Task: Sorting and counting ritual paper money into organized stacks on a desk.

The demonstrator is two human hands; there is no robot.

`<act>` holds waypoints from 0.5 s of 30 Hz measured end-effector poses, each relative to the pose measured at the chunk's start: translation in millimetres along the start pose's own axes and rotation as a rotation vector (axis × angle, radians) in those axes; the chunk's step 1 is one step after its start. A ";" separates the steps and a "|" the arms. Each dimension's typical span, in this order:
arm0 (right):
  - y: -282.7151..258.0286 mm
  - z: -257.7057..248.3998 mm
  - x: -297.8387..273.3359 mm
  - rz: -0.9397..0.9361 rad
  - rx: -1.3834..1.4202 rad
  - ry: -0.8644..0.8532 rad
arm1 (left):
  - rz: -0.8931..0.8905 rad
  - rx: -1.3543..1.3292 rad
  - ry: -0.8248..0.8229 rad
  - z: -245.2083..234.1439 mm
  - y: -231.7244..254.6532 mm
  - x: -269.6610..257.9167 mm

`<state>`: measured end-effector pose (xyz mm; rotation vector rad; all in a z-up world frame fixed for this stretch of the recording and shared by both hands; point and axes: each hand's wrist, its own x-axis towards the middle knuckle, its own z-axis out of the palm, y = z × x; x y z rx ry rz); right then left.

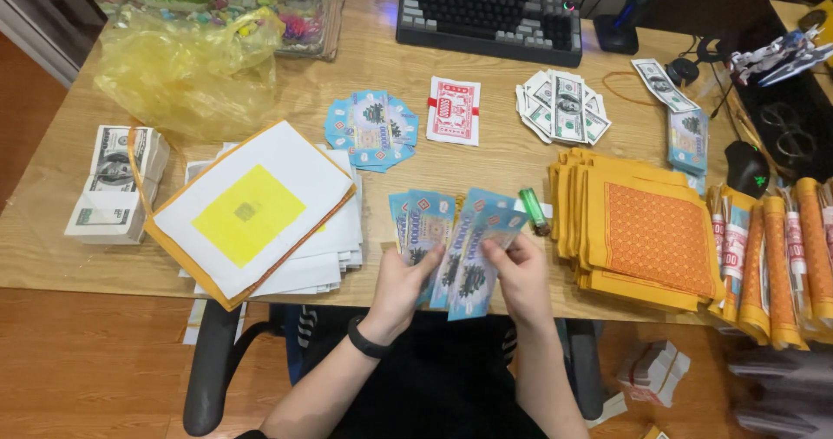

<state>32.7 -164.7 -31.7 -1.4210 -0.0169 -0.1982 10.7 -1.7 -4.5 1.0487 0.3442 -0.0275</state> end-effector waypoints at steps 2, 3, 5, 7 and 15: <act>-6.6 12.6 -6.9 0.006 -0.033 -0.026 | 0.013 0.011 -0.018 -0.8 -5.4 -1.3; -9.8 19.2 -10.6 0.010 -0.067 -0.053 | 0.028 0.021 -0.037 -1.7 -8.0 -2.3; -8.4 23.3 -13.8 0.011 -0.075 -0.062 | 0.062 0.022 -0.092 -6.6 -13.5 0.7; -9.4 27.9 -15.6 0.008 -0.084 -0.066 | 0.096 0.023 -0.153 -9.0 -15.6 1.8; 8.7 25.0 -13.8 0.060 -0.026 -0.007 | 0.120 0.056 -0.160 -11.4 -34.2 5.6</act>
